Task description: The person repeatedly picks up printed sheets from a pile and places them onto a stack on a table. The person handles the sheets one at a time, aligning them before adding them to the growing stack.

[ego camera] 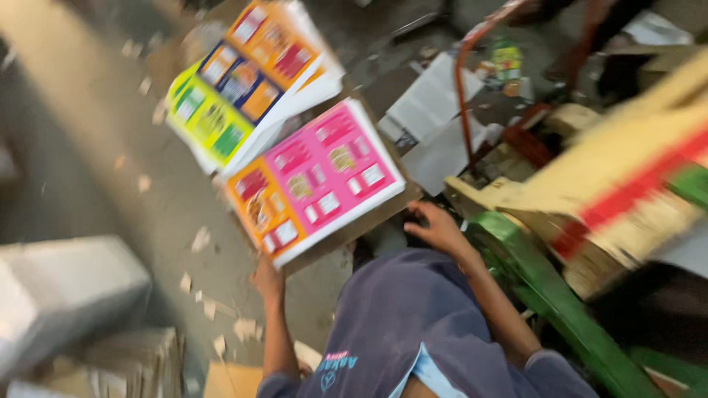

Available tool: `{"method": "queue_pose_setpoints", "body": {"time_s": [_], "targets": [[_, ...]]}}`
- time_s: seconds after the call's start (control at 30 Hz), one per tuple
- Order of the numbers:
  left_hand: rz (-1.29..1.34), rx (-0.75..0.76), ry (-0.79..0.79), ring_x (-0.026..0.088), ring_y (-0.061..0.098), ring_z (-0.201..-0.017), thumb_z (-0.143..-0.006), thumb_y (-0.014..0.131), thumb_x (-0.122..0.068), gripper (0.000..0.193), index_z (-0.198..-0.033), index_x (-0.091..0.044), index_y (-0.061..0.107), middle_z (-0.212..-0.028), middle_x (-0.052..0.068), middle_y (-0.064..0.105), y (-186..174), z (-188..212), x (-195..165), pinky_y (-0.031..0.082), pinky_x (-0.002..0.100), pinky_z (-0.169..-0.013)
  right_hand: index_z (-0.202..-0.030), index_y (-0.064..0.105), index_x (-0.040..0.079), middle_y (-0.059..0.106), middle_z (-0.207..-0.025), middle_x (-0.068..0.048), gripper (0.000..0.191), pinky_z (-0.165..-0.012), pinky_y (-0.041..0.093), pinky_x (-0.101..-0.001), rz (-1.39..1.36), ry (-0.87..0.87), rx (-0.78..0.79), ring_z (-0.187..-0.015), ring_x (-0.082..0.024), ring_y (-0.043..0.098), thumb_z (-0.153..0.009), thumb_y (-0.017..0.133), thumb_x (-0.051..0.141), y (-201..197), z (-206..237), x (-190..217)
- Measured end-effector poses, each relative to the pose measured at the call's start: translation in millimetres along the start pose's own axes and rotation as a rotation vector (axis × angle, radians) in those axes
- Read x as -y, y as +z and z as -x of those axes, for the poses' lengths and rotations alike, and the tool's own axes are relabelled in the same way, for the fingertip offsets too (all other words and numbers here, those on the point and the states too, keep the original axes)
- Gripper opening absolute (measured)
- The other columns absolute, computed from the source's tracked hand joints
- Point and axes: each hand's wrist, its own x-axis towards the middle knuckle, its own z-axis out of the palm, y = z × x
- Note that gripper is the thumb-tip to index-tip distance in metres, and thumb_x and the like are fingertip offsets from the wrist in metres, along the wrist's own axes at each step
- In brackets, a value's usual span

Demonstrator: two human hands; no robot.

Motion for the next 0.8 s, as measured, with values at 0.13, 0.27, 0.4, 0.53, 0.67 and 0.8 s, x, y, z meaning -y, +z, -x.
{"method": "queue_pose_setpoints", "body": {"time_s": [0.13,0.27,0.4,0.53,0.67,0.8], "targets": [[-0.110,0.443,-0.348,0.029,0.067,-0.121,-0.086,0.077,-0.033,0.101,-0.172,-0.016,0.026,-0.131,0.014,0.071,-5.2,-2.6,-9.2,0.044,0.053,-0.112,-0.126,0.069,0.011,0.074,-0.127,-0.006,0.046,-0.103,0.054,-0.0386,-0.165,0.011,-0.263,-0.116,-0.019,0.070,-0.084,0.079,0.027,-104.5,84.1,3.0],[0.090,0.289,-0.214,0.040,0.036,-0.144,-0.063,0.090,-0.048,0.122,-0.159,-0.006,0.026,-0.157,0.027,0.036,5.3,-19.1,-63.1,0.032,0.060,-0.112,-0.108,0.063,0.001,0.069,-0.113,-0.012,0.019,-0.099,0.048,-0.0374,0.047,-0.017,-1.154,-0.104,-0.023,0.061,-0.112,0.067,0.019,-253.0,109.9,-83.3],[0.569,0.235,0.208,0.045,0.045,-0.137,-0.080,0.085,-0.044,0.097,-0.150,0.006,0.041,-0.145,0.031,0.051,52.4,-29.0,-200.9,0.031,0.055,-0.114,-0.149,0.044,-0.010,0.042,-0.144,-0.039,0.084,-0.105,0.037,-0.0597,0.846,0.678,-1.694,-0.132,-0.047,0.036,-0.090,0.087,0.032,-333.0,73.9,-189.3],[0.843,0.468,0.572,0.041,0.059,-0.129,-0.083,0.087,-0.036,0.085,-0.147,0.003,0.047,-0.142,0.024,0.058,63.4,-34.8,-335.7,0.049,0.046,-0.108,-0.147,0.047,-0.007,0.050,-0.139,-0.029,0.074,-0.101,0.044,-0.0521,0.360,0.555,-1.399,-0.124,-0.038,0.047,-0.093,0.084,0.028,-250.5,23.4,-185.5],[0.946,0.289,0.762,0.045,0.048,-0.126,-0.064,0.089,-0.030,0.105,-0.145,0.010,0.035,-0.138,0.032,0.048,45.1,-43.1,-372.6,0.042,0.049,-0.103,-0.145,0.050,-0.005,0.058,-0.134,-0.019,0.065,-0.098,0.051,-0.0446,-0.599,0.204,-0.841,-0.117,-0.029,0.058,-0.095,0.081,0.024,-78.3,-5.8,-107.5],[1.174,0.224,0.299,0.022,0.065,-0.105,-0.095,0.063,0.000,0.053,-0.145,-0.002,0.047,-0.117,0.015,0.066,28.7,-37.4,-313.2,0.055,0.033,-0.092,-0.142,0.048,0.003,0.061,-0.127,-0.010,0.057,-0.095,0.055,-0.0382,-1.345,0.063,-0.335,-0.113,-0.022,0.064,-0.099,0.077,0.025,17.4,-4.7,-28.5]]}}
